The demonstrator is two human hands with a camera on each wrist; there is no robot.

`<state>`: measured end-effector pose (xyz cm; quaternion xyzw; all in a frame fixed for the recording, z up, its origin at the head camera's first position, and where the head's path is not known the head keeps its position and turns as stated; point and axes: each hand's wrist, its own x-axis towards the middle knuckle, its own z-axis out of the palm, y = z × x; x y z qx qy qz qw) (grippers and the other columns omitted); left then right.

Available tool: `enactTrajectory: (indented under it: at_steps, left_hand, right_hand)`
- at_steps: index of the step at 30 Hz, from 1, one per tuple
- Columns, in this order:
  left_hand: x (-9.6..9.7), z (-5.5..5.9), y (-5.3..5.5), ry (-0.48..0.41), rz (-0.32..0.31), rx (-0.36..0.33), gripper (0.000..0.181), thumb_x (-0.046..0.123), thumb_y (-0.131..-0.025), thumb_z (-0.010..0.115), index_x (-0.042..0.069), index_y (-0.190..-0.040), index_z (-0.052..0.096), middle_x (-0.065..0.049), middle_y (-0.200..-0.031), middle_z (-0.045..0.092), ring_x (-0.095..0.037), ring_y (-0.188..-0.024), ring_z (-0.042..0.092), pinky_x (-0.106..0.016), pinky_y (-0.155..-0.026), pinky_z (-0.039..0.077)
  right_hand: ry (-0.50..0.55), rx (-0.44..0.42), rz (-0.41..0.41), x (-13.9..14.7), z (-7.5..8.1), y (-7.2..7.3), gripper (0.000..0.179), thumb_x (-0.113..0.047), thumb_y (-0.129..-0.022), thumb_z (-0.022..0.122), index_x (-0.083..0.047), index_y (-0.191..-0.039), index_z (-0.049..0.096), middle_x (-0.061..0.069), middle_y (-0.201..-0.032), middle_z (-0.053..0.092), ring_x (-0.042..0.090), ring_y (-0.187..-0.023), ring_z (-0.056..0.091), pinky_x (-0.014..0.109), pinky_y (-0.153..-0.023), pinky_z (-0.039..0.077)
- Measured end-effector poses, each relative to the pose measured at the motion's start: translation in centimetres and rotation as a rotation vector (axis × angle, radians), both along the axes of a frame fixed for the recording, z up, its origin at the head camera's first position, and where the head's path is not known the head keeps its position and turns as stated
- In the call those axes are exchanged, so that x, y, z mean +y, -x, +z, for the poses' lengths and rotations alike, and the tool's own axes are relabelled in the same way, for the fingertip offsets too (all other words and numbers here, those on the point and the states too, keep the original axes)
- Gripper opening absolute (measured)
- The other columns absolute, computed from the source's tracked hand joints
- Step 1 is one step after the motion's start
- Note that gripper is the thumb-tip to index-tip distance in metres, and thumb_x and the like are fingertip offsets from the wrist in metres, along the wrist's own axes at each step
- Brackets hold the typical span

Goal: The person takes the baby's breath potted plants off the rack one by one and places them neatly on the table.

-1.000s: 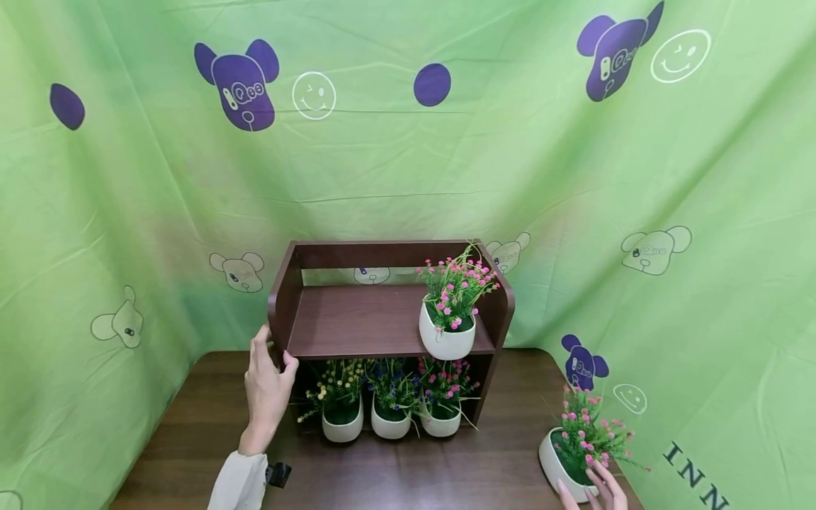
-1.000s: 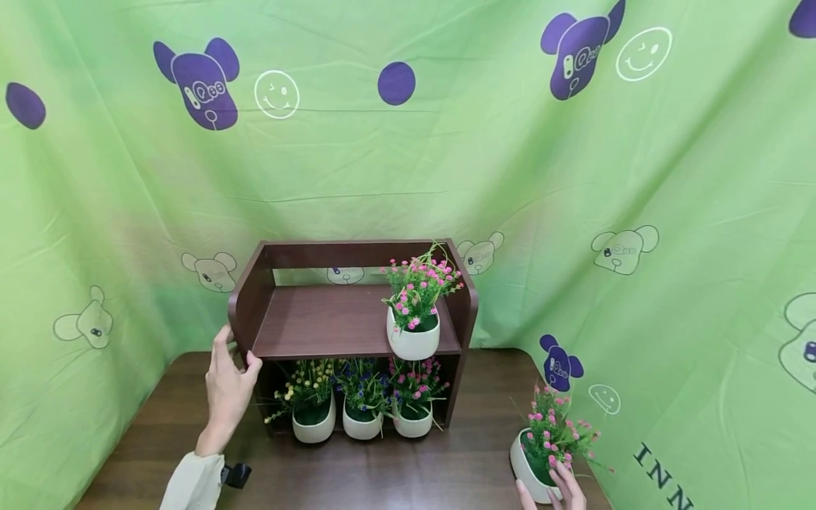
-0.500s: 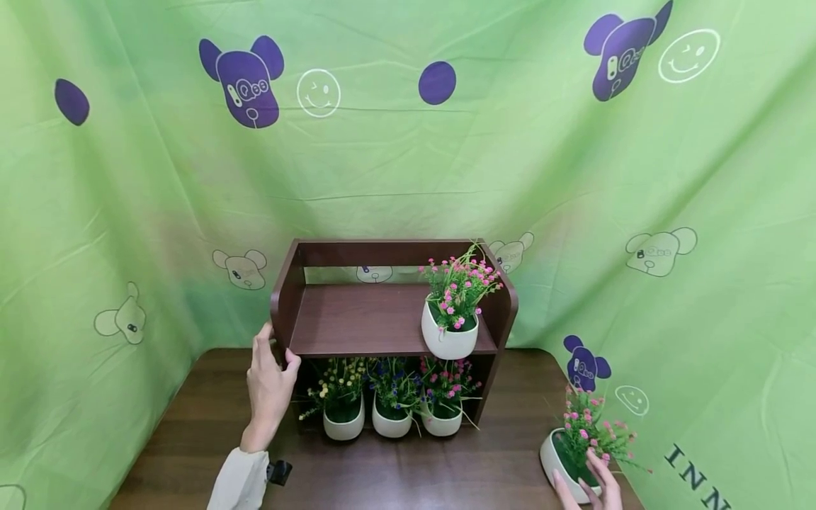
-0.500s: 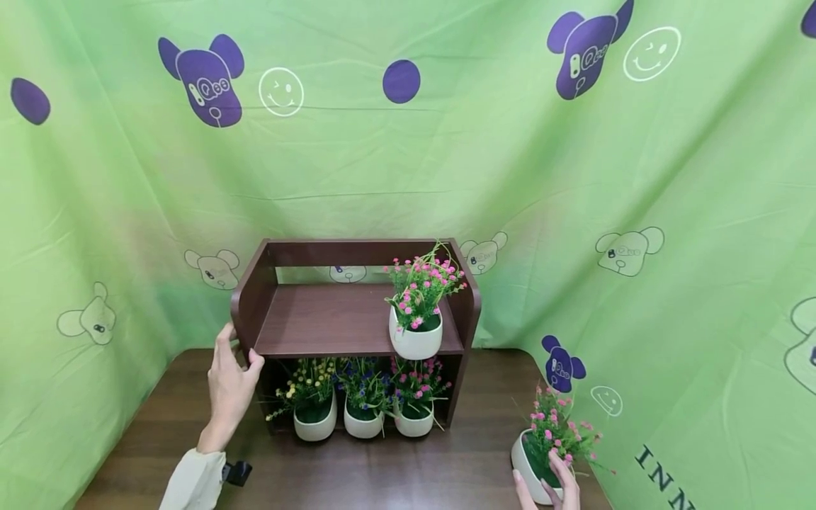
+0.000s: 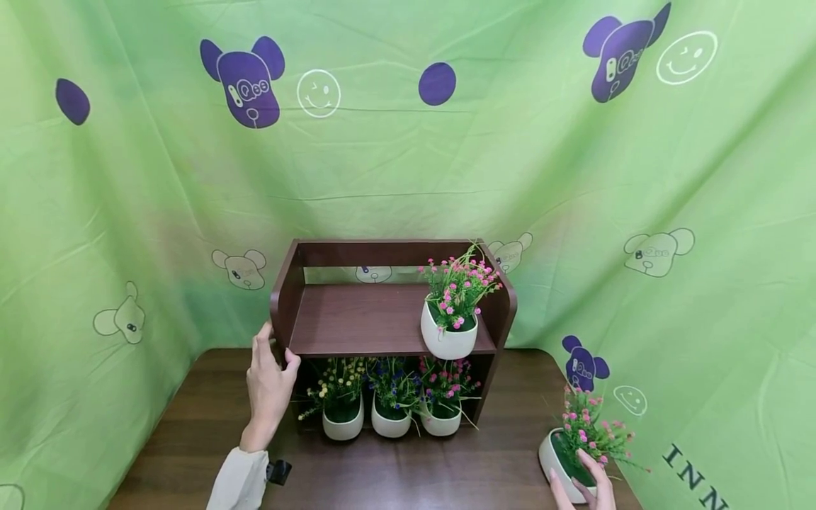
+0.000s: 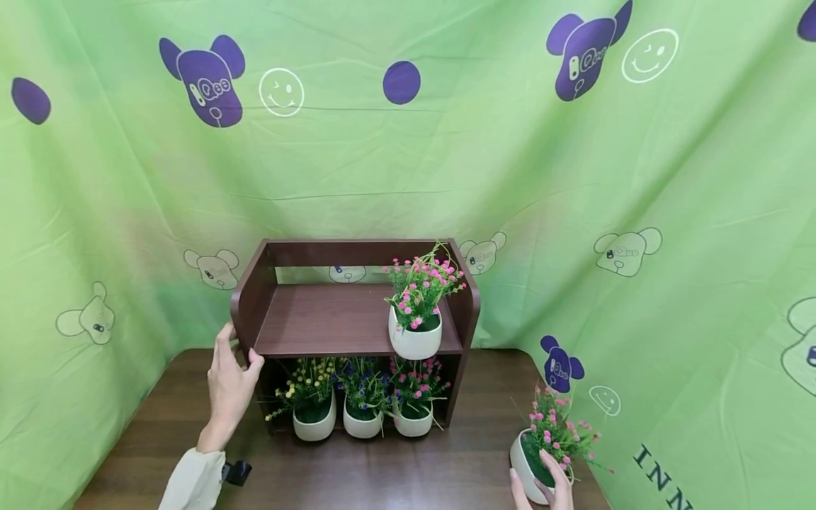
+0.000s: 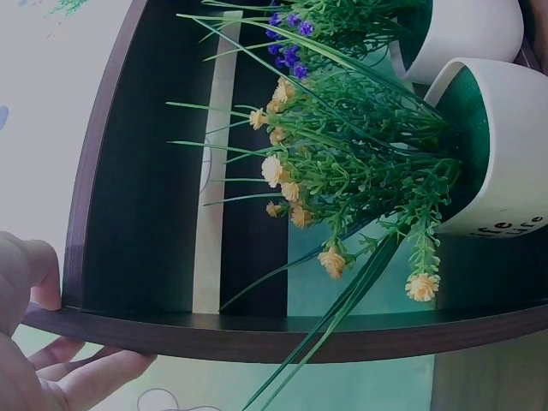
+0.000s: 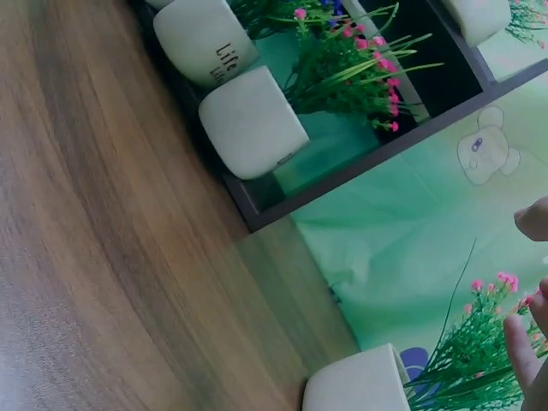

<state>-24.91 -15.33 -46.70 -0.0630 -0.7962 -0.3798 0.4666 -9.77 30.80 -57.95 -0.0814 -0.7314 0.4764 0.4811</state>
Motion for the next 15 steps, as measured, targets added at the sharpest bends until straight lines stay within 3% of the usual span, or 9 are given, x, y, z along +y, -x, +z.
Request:
enactTrajectory:
  at_steps: [8, 15]
  left_hand:
    - [0.0, 0.0, 0.0, -0.002, -0.005, -0.017, 0.063, -0.006, -0.077, 0.062, 0.006, -0.136, 0.042, -0.022, -0.116, 0.054, -0.027, -0.048, 0.042, -0.040, -0.046, 0.036]
    - [0.0, 0.0, 0.0, -0.001, -0.001, -0.015, 0.063, -0.005, -0.077, 0.062, 0.006, -0.136, 0.042, -0.021, -0.116, 0.054, -0.028, -0.048, 0.042, -0.040, -0.045, 0.036]
  right_hand:
    - [0.065, 0.001, -0.001, -0.5, 1.0, 0.7, 0.066, 0.026, -0.062, 0.070, 0.011, -0.125, 0.055, -0.013, -0.120, 0.055, 0.003, -0.107, 0.052, 0.009, -0.077, 0.045]
    - [0.093, 0.023, 0.077, -1.4, 2.8, 1.6, 0.071, 0.028, -0.057, 0.073, 0.012, -0.124, 0.055, -0.005, -0.116, 0.061, 0.006, -0.105, 0.058, 0.013, -0.077, 0.047]
